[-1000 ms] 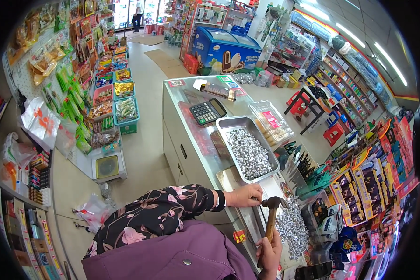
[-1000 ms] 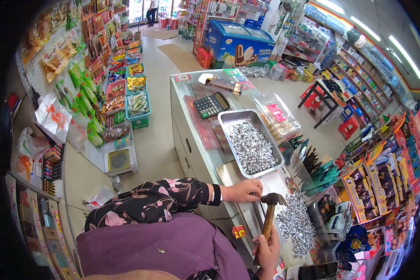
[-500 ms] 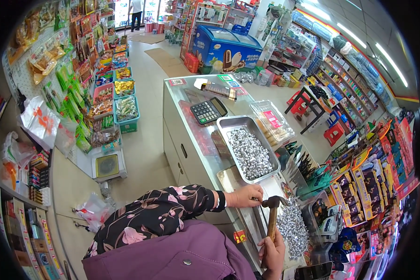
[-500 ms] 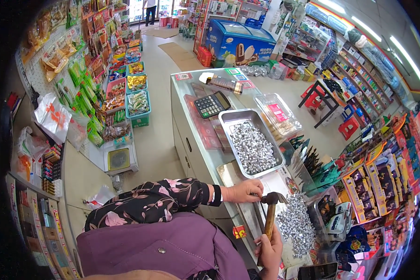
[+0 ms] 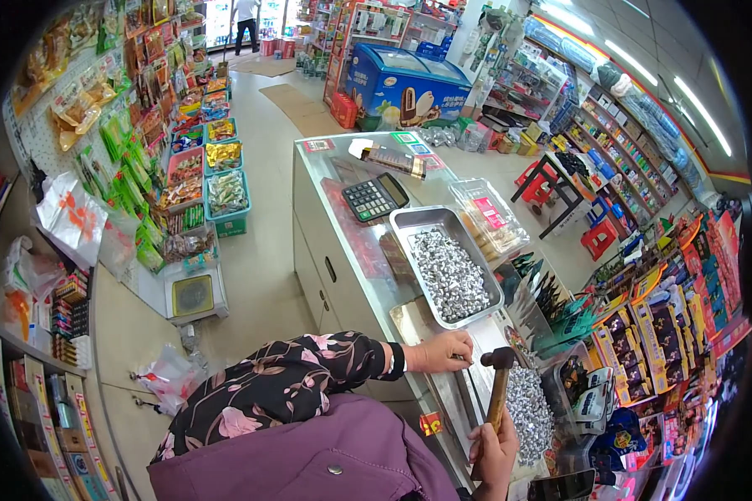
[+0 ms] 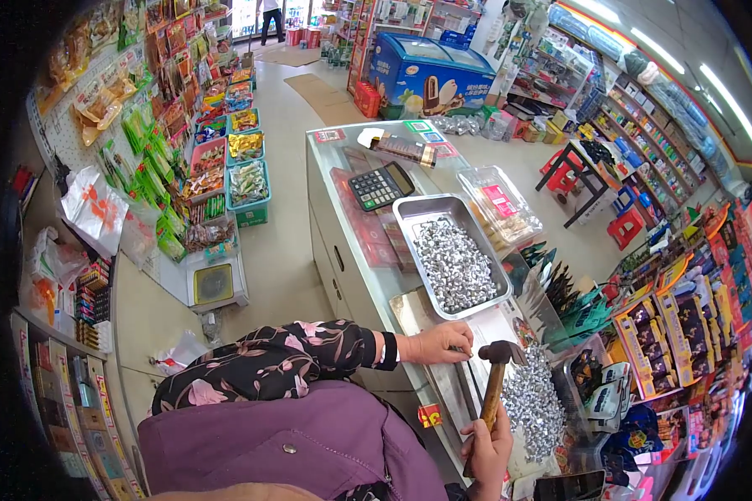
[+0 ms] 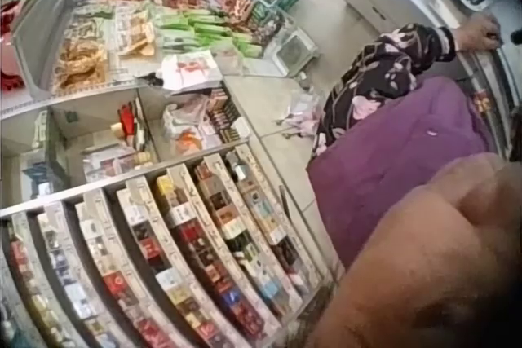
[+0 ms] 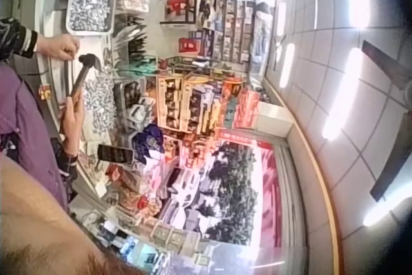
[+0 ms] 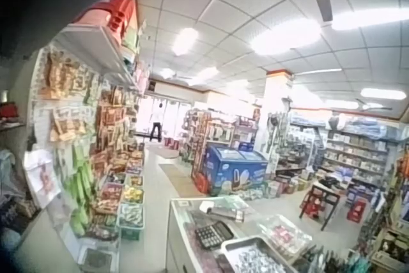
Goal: The person uses a hammer to crack small foil-wrapped items on a metal bar, placing the processed pieces into a tray. After finishing the task, the person stands up and retrieves a plastic bag from a nearby shelf.
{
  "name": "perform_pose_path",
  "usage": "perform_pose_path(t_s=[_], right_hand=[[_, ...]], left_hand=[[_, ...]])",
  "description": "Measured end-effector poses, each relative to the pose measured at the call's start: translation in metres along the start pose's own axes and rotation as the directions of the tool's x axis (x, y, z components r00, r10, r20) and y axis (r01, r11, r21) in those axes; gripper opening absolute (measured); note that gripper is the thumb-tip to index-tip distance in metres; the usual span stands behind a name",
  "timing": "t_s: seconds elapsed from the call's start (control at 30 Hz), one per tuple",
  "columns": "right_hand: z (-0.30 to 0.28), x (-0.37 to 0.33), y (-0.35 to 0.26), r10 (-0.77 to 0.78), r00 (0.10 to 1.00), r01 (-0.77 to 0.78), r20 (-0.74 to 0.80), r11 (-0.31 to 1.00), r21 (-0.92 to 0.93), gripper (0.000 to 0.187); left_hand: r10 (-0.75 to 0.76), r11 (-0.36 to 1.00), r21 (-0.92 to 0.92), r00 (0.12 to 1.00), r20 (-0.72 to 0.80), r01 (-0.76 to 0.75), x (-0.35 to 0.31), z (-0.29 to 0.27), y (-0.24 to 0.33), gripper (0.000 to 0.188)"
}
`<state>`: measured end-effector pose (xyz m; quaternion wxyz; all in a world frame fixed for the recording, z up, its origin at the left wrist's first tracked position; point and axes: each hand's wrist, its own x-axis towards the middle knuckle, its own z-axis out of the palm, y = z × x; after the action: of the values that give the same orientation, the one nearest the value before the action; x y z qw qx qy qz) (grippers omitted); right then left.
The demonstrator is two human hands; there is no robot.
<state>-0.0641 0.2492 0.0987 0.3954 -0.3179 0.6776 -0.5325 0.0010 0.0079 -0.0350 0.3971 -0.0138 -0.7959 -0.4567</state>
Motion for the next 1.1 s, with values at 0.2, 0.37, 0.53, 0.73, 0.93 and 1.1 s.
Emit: perform_pose_path(t_s=[0.2,0.37,0.53,0.73,0.93,1.1], right_hand=[[0.000,0.005,0.008,0.048,0.995,-0.041,0.088,0.996,-0.083,0.051],[0.002,0.006,0.014,0.024,0.996,-0.020,0.084,0.999,-0.041,0.050],[-0.002,0.003,0.026,0.010,1.000,-0.009,0.000,0.997,0.074,0.050],[-0.009,0.013,0.047,-0.039,0.992,0.057,-0.121,0.987,0.147,0.052],[-0.009,0.019,0.059,-0.005,0.981,0.032,-0.193,0.990,0.136,0.054],[-0.009,0.021,0.057,0.010,0.988,0.007,-0.153,0.994,0.112,0.055]], left_hand=[[-0.005,1.000,0.002,1.000,0.008,0.005,-0.001,0.000,-0.004,0.010],[0.004,0.999,0.035,1.000,0.010,-0.004,0.000,0.001,-0.004,0.011],[-0.007,0.998,0.057,1.000,0.003,0.007,0.000,0.000,0.005,0.011],[-0.062,0.993,0.100,0.997,0.044,0.058,0.003,-0.003,0.011,0.011],[-0.097,0.990,0.109,0.995,0.024,0.094,0.004,-0.002,0.015,0.011],[-0.054,0.989,0.138,0.998,0.034,0.049,0.005,-0.005,0.020,0.010]])
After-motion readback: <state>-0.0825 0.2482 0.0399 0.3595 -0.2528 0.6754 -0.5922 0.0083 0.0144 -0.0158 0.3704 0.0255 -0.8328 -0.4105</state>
